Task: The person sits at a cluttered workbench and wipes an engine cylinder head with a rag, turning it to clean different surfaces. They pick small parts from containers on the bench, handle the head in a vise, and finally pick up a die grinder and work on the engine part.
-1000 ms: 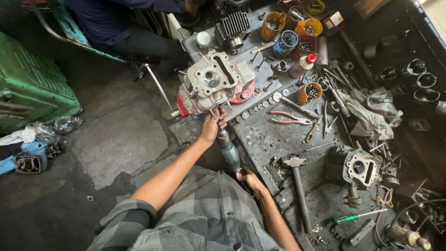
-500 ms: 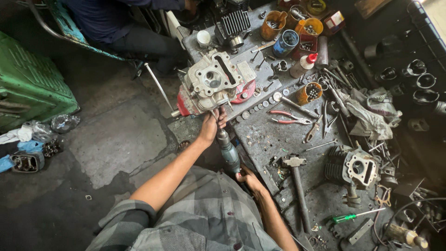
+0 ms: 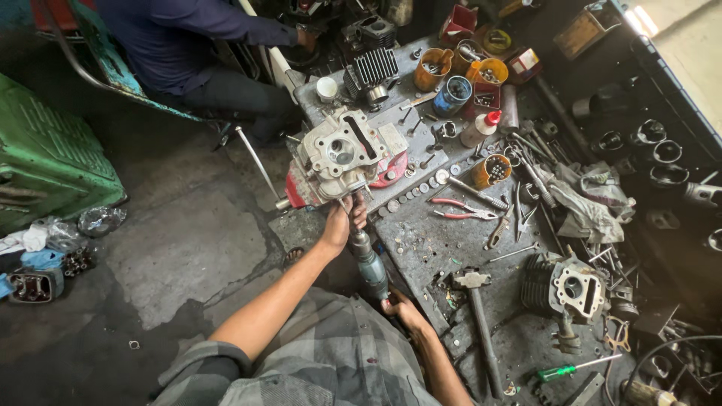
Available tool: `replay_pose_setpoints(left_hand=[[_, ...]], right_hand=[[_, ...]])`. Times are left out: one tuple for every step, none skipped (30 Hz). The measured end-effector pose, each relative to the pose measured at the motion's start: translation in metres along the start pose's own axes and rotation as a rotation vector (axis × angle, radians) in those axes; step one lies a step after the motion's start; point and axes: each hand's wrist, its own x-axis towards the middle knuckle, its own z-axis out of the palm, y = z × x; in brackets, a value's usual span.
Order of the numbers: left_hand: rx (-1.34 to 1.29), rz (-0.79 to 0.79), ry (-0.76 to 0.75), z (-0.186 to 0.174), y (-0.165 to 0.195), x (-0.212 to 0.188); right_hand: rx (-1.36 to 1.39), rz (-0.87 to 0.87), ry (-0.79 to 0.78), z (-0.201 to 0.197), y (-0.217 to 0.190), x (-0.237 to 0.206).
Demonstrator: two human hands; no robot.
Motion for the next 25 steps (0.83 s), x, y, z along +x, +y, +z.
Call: replay_pose_setpoints(left_hand=[[-0.01, 0.0, 0.008, 0.0, 0.0, 0.001], [0.008, 0.006, 0.017, -0.001, 0.001, 0.002], [0.026, 0.011, 0.028, -0.002, 0.001, 0.002], [0.044, 0.017, 0.037, -0.002, 0.001, 0.002], [0.03, 0.012, 0.036, -0.001, 0.001, 0.001], [0.017, 0.01, 0.033, -0.001, 0.001, 0.0], [0.005, 0.009, 0.031, -0.001, 0.002, 0.001], [0.002, 0.005, 0.03, -0.002, 0.003, 0.002], [-0.002, -0.001, 0.03, -0.003, 0.003, 0.002], [-0.007, -0.008, 0.032, -0.004, 0.002, 0.001], [-0.005, 0.001, 0.03, -0.005, 0.001, -0.001], [-0.002, 0.009, 0.026, -0.005, 0.0, -0.003], [0.003, 0.021, 0.014, -0.005, 0.002, 0.001], [0.005, 0.009, 0.02, -0.006, 0.004, 0.005], [0.002, -0.008, 0.03, -0.007, 0.004, 0.005], [-0.003, -0.028, 0.044, -0.007, 0.002, 0.003], [0.009, -0.014, 0.036, -0.007, 0.001, 0.002], [0.024, 0.003, 0.026, -0.008, 0.001, 0.002], [0.039, 0.022, 0.014, -0.007, 0.002, 0.004], [0.043, 0.024, 0.006, -0.008, 0.004, 0.007], [0.046, 0.024, 0.001, -0.008, 0.005, 0.007], [0.046, 0.019, -0.001, -0.009, 0.004, 0.004], [0.036, 0.014, -0.001, -0.009, 0.002, 0.002], [0.026, 0.009, -0.003, -0.01, 0.001, 0.002], [0.019, 0.004, -0.01, -0.011, 0.002, 0.004]], right_hand=[[0.02, -0.02, -0.013, 0.0, 0.0, 0.001], [0.04, -0.038, -0.027, 0.0, 0.0, 0.001], [0.06, -0.041, -0.039, 0.001, 0.0, 0.001], [0.079, -0.046, -0.052, 0.001, 0.0, 0.002], [0.099, -0.051, -0.064, 0.002, 0.0, 0.003], [0.072, -0.055, -0.055, 0.002, -0.001, 0.004], [0.044, -0.061, -0.047, 0.002, -0.003, 0.006], [0.017, -0.063, -0.039, 0.002, -0.003, 0.007], [0.035, -0.049, -0.039, 0.002, -0.002, 0.007], [0.051, -0.033, -0.04, 0.002, -0.002, 0.007], [0.069, -0.018, -0.04, 0.003, -0.002, 0.006], [0.058, -0.009, -0.031, 0.004, 0.0, 0.005], [0.046, -0.009, -0.021, 0.004, -0.002, 0.007], [0.033, -0.007, -0.012, 0.004, -0.005, 0.01], [0.024, -0.01, -0.016, 0.004, -0.005, 0.011], [0.014, -0.009, -0.019, 0.003, -0.003, 0.009], [0.004, -0.012, -0.024, 0.004, -0.003, 0.01], [0.02, -0.017, -0.032, 0.005, -0.003, 0.011], [0.035, -0.024, -0.039, 0.006, -0.003, 0.011], [0.048, -0.033, -0.047, 0.005, -0.004, 0.014], [0.059, -0.03, -0.047, 0.006, -0.007, 0.017], [0.072, -0.02, -0.046, 0.006, -0.006, 0.017], [0.084, -0.007, -0.045, 0.006, -0.002, 0.016], [0.086, -0.003, -0.048, 0.006, 0.002, 0.014], [0.091, -0.005, -0.049, 0.006, 0.003, 0.015]])
